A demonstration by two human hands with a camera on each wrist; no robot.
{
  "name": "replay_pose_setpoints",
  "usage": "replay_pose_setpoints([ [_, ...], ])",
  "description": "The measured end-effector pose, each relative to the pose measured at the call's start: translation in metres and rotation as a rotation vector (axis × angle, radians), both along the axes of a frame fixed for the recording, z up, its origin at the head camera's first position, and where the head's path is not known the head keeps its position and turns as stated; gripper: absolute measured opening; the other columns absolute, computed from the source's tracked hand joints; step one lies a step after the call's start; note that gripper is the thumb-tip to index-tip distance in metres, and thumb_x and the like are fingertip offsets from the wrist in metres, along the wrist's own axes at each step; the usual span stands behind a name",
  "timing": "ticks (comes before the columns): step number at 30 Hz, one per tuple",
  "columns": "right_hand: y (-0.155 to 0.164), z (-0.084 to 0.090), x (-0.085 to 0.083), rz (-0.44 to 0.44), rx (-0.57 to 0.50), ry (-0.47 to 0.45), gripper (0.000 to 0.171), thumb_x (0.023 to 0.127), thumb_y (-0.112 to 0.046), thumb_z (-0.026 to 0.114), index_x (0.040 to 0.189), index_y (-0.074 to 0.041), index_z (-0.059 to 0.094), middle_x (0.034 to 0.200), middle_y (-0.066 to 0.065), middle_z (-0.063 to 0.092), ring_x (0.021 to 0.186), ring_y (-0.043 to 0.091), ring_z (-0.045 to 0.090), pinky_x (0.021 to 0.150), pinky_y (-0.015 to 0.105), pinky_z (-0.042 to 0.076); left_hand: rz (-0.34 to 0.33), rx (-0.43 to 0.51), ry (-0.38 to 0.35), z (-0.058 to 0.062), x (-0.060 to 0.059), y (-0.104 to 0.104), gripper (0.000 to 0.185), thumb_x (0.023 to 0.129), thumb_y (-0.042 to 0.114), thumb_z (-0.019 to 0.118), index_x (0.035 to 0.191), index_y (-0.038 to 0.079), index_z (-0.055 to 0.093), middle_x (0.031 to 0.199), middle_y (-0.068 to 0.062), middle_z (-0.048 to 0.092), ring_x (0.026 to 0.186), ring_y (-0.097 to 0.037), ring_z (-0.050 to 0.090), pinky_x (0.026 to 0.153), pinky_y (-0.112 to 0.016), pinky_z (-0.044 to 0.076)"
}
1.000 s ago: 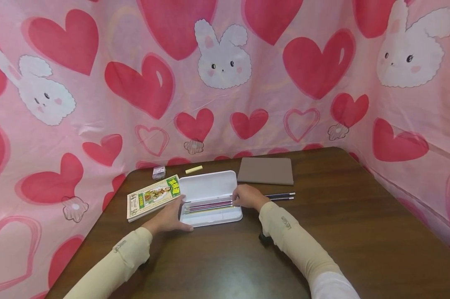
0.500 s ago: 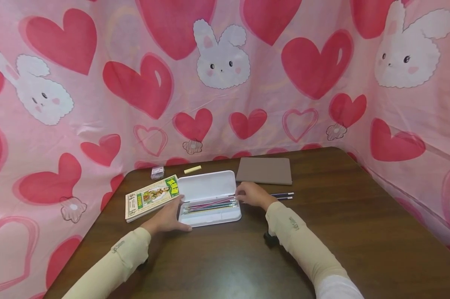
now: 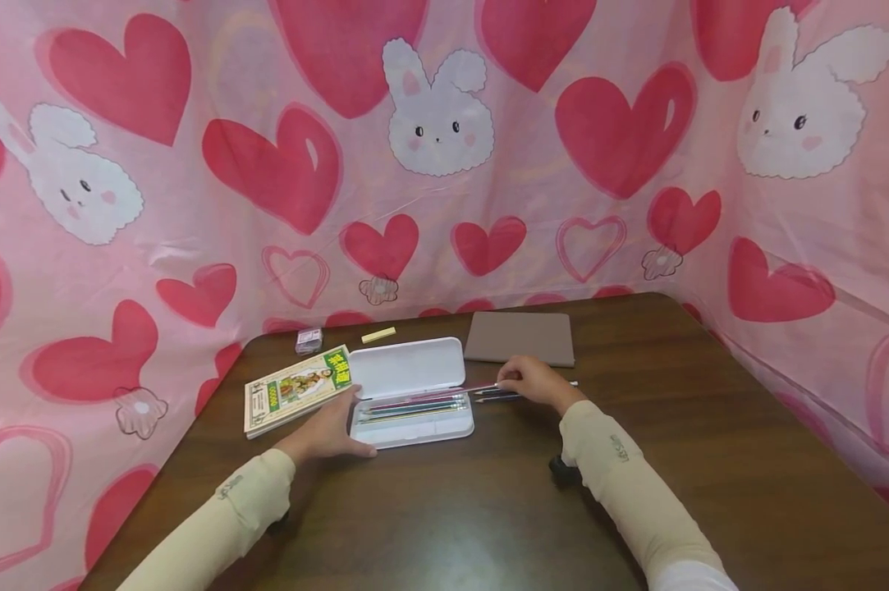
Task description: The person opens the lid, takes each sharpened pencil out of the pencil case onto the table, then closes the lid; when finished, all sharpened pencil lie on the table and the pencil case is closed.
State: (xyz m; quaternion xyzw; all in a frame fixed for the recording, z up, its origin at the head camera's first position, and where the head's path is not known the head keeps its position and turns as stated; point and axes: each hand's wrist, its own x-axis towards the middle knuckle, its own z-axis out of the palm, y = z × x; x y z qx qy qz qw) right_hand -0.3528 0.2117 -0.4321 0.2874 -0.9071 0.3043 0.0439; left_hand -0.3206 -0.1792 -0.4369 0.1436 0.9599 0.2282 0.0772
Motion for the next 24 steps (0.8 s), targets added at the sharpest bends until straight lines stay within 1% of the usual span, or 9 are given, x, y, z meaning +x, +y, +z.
replay_pose_setpoints([
  [3, 0.012, 0.000, 0.002, -0.016, -0.026, -0.004, 0.007, 0.085, -0.015, 0.066, 0.083, -0.010, 0.070, 0.079, 0.000, 0.059, 0.071, 0.010, 0.045, 0.065, 0.025, 0.039, 0.000, 0.000, 0.001, 0.000, 0.000, 0.000, 0.124, 0.052, 0.060, 0.082, 0.146, 0.008, 0.020, 0.145, -0.014, 0.034, 0.131, -0.030, 0.035, 0.108, -0.050, 0.028],
  [9, 0.037, 0.001, 0.008, -0.043, -0.052, -0.005, 0.007, 0.084, -0.015, 0.067, 0.083, -0.010, 0.071, 0.079, -0.001, 0.060, 0.072, 0.008, 0.044, 0.066, 0.025, 0.039, 0.003, -0.001, -0.010, 0.001, 0.000, 0.001, 0.123, 0.052, 0.059, 0.082, 0.146, 0.009, 0.019, 0.146, -0.013, 0.033, 0.131, -0.030, 0.035, 0.109, -0.050, 0.027],
  [16, 0.068, 0.000, 0.016, -0.090, -0.024, -0.024, 0.006, 0.084, -0.014, 0.067, 0.084, -0.009, 0.071, 0.079, -0.002, 0.060, 0.071, 0.005, 0.044, 0.063, 0.023, 0.040, 0.000, -0.003, -0.014, 0.001, 0.000, 0.001, 0.123, 0.052, 0.060, 0.082, 0.146, 0.009, 0.020, 0.146, -0.014, 0.034, 0.131, -0.031, 0.035, 0.109, -0.051, 0.027],
  [22, 0.090, 0.002, 0.022, -0.100, -0.020, -0.064, 0.010, 0.084, -0.014, 0.067, 0.086, -0.005, 0.071, 0.080, 0.001, 0.062, 0.070, 0.004, 0.045, 0.062, 0.022, 0.041, 0.004, -0.003, -0.013, 0.001, 0.000, 0.000, 0.122, 0.052, 0.059, 0.082, 0.146, 0.009, 0.020, 0.145, -0.013, 0.034, 0.130, -0.031, 0.036, 0.108, -0.051, 0.028],
  [24, 0.096, 0.002, 0.024, -0.102, -0.017, -0.064, 0.010, 0.083, -0.013, 0.067, 0.087, -0.004, 0.071, 0.079, 0.001, 0.062, 0.069, 0.003, 0.045, 0.062, 0.021, 0.041, 0.008, -0.001, -0.020, 0.001, 0.000, 0.000, 0.122, 0.053, 0.059, 0.082, 0.146, 0.010, 0.019, 0.145, -0.013, 0.034, 0.130, -0.030, 0.036, 0.108, -0.051, 0.028],
])
